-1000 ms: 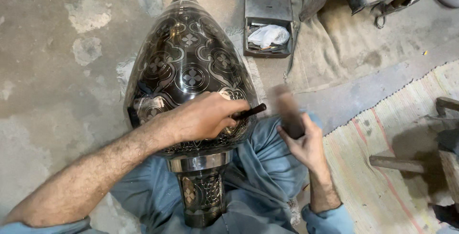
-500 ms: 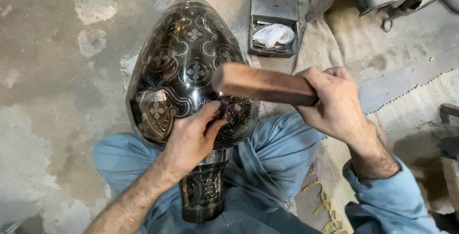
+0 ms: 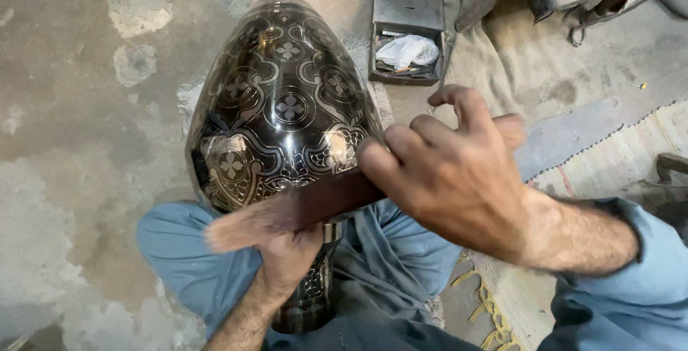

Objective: The person sits on the floor and uses a small metal chisel and a wooden mallet to engrave intricate floral and geometric patterns into the surface of a large, polished metal vessel. The person repeatedly taps the chisel with the mallet to create the design.

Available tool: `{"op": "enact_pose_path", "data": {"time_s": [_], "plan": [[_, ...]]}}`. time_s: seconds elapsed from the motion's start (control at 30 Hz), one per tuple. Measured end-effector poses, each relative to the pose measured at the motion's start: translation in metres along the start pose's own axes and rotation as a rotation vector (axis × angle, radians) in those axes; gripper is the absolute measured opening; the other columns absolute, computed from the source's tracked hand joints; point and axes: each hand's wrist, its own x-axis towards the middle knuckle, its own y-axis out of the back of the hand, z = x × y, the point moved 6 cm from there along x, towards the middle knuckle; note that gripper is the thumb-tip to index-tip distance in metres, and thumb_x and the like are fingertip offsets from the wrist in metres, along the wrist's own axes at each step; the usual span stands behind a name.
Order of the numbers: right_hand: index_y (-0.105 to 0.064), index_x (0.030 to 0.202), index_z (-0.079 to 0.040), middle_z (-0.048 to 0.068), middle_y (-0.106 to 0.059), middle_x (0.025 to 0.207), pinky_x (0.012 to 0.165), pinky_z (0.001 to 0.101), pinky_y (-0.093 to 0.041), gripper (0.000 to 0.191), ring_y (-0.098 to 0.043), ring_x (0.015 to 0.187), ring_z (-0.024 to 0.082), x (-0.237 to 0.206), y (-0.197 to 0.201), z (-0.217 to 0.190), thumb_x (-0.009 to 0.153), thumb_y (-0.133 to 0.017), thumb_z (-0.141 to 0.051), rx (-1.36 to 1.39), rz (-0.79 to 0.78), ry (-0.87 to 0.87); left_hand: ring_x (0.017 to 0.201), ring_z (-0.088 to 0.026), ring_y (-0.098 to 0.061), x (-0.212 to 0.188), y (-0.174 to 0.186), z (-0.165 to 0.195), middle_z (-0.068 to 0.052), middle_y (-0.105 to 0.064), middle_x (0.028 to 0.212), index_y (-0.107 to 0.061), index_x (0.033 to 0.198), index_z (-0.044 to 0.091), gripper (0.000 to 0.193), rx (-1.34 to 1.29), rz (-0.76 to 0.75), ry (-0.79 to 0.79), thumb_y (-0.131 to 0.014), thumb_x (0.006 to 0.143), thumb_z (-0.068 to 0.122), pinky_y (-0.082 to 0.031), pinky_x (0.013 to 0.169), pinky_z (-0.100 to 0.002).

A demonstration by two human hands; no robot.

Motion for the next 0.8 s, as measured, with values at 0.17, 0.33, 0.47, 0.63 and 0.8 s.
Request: {"op": "enact_pose_path", "data": {"time_s": [0.17, 0.33, 0.47, 0.63, 0.8], "plan": [[-0.068, 0.101, -0.019, -0.006, -0.061, 0.072, 0.097, 0.0474, -0.043, 0.014, -0.062, 0.067, 0.011, -0.002, 0.01, -0.014, 0.102, -0.067, -0.032, -0.021, 0.024, 0.089, 0.116, -0.022, -0.071, -0.001, -0.017, -0.007, -0.013, -0.067, 0.13, -0.058, 0.131, -0.003, 0.038, -0.595, -0.013, 0.154, -0.072, 0.096, 0.002, -0.064, 0.1, -0.031], [-0.071, 0.106, -0.021, -0.008, -0.063, 0.076, 0.1, 0.0463, -0.039, 0.014, -0.061, 0.071, 0.008, -0.007, 0.018, -0.022, 0.098, -0.07, -0.032, -0.025, 0.108, 0.156, 0.123, -0.026, -0.07, -0.003, -0.022, 0.0, -0.015, -0.067, 0.131, -0.054, 0.128, -0.001, 0.034, -0.353, 0.18, -0.186, -0.073, 0.1, -0.002, -0.063, 0.105, -0.037], [-0.067, 0.101, -0.021, -0.007, -0.064, 0.076, 0.099, 0.0459, -0.04, 0.013, -0.06, 0.073, 0.01, -0.011, 0.031, -0.03, 0.099, -0.071, -0.032, 0.063, 0.23, 0.123, 0.126, -0.023, -0.073, -0.013, -0.02, -0.014, -0.011, -0.07, 0.13, -0.052, 0.125, 0.004, 0.042, -0.192, 0.073, -0.177, -0.078, 0.094, -0.004, -0.063, 0.106, -0.035], [-0.069, 0.106, -0.02, -0.006, -0.058, 0.071, 0.099, 0.0457, -0.042, 0.012, -0.059, 0.072, 0.012, -0.022, 0.021, -0.027, 0.097, -0.071, -0.028, -0.269, 0.077, 0.026, 0.129, -0.026, -0.067, 0.0, -0.021, -0.007, -0.004, -0.064, 0.119, -0.062, 0.118, 0.012, 0.037, -0.535, -0.11, -0.128, -0.079, 0.089, -0.003, -0.056, 0.116, -0.042], [-0.071, 0.111, -0.007, 0.004, -0.068, 0.084, 0.095, 0.0468, -0.045, 0.043, -0.066, 0.085, 0.023, -0.068, -0.03, 0.012, 0.068, -0.076, -0.005, 0.445, 0.099, -0.33, 0.104, -0.026, -0.079, 0.055, 0.021, 0.009, -0.013, -0.077, 0.112, -0.063, 0.121, 0.004, 0.033, -0.241, -0.081, 0.098, -0.077, 0.091, 0.005, -0.067, 0.092, -0.038]]}}
